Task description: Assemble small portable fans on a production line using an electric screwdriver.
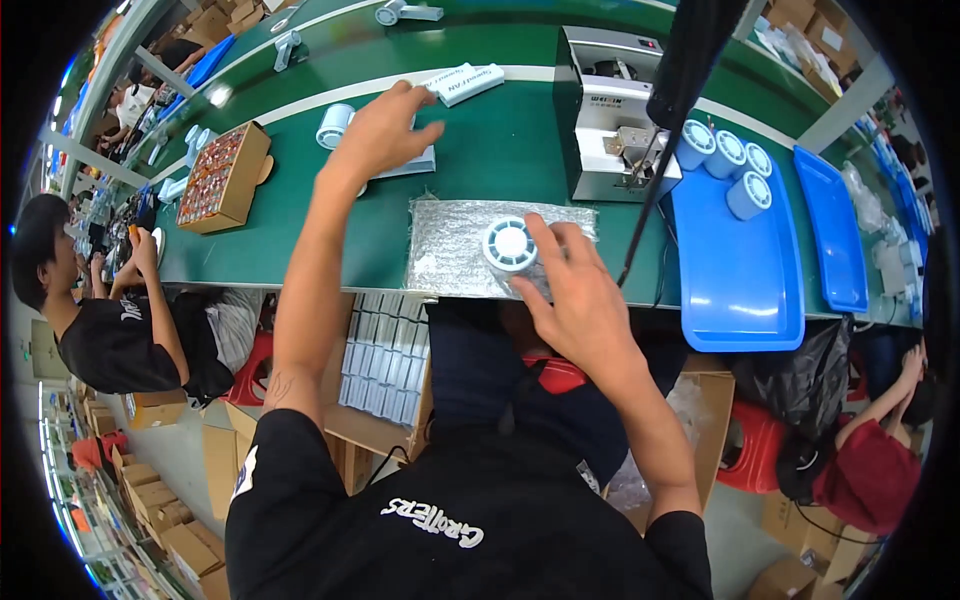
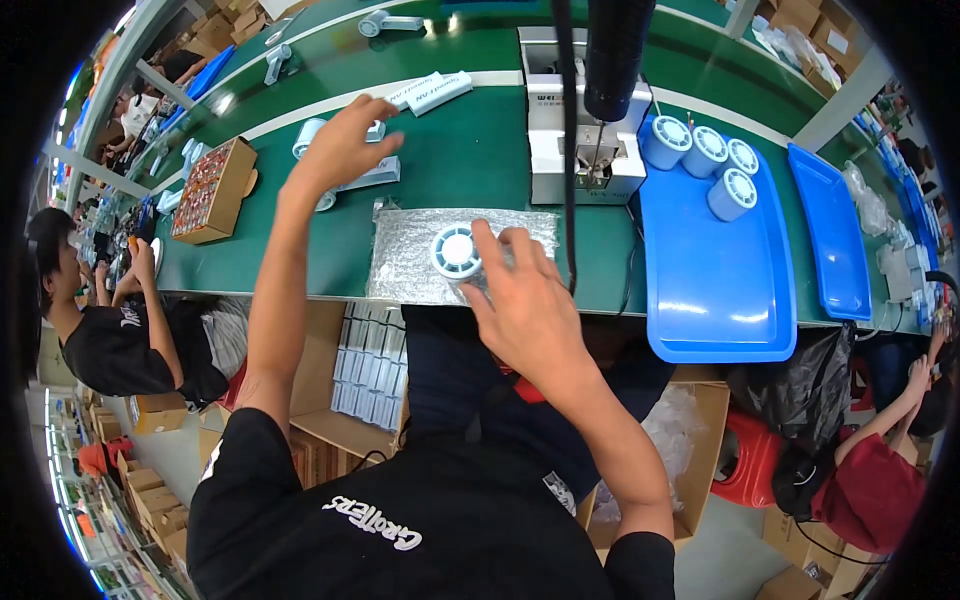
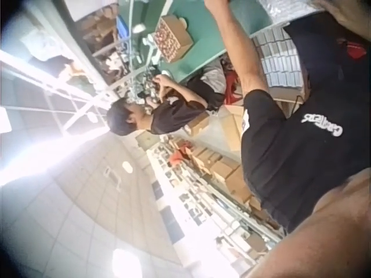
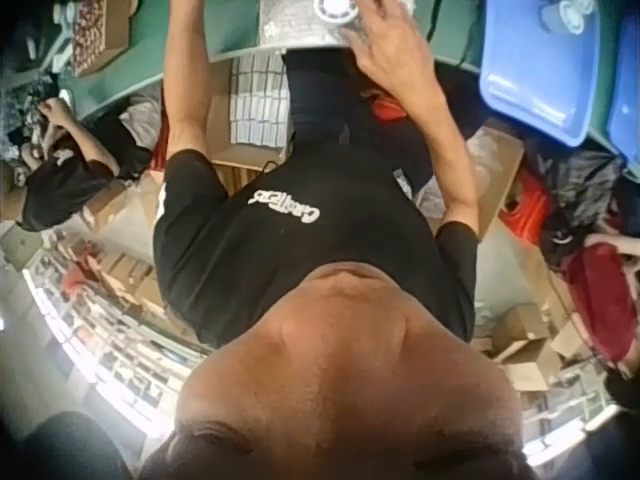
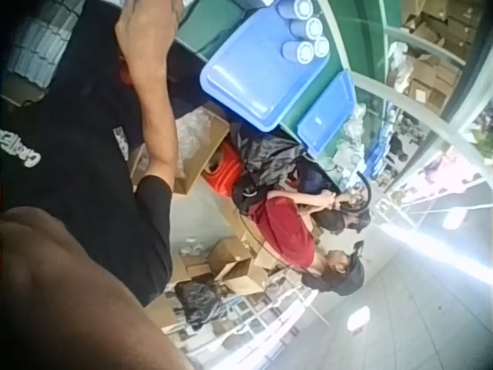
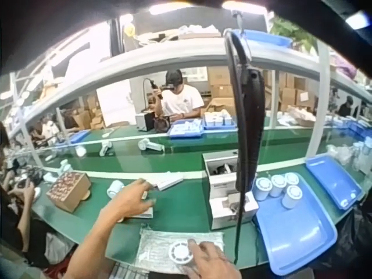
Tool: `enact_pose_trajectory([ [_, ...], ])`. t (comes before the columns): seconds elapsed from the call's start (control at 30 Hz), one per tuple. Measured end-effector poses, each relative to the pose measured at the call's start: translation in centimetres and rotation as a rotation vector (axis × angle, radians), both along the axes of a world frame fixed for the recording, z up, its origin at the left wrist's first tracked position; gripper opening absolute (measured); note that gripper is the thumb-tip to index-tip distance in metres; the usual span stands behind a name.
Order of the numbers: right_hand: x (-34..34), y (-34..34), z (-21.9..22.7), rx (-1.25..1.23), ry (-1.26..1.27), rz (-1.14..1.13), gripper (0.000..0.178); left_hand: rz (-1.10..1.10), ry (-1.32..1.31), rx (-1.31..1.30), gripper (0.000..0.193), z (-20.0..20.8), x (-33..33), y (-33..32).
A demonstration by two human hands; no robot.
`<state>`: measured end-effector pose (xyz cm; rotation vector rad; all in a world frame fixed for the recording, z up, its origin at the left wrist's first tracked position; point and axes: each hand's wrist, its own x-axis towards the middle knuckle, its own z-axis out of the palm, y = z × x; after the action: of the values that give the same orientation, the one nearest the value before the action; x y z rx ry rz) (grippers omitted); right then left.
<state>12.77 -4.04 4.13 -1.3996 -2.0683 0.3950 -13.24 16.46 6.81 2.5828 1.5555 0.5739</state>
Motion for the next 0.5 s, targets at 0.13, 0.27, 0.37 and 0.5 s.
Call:
enact_pose_trajectory([
  [0.13, 0.2, -2.2, 0.4, 0.241, 0.063, -0.049, 0.082, -0.082, -0.008, 0.011, 0.038, 0.5, -3.2, -5.3],
  [0.27, -2.7, -3.3, -0.6, 0.012, 0.192, -0.234, 0.078, -0.07, -0.029, 0.138, 0.038, -0.3, -1.1, -2.4],
  [0.37, -4.4, -0.4, -2.3, 0.09, 0.127, -0.308, 0.074, -0.031, -0.003, 0.266, 0.038, -2.6, 2.9, 3.6],
  [0.5, -3.9, 1.4, -3.7, 0.189, 0.249, -0.172, 0.068, -0.017, 0.317, 0.442, 0.034, -5.5, 4.0, 9.0],
])
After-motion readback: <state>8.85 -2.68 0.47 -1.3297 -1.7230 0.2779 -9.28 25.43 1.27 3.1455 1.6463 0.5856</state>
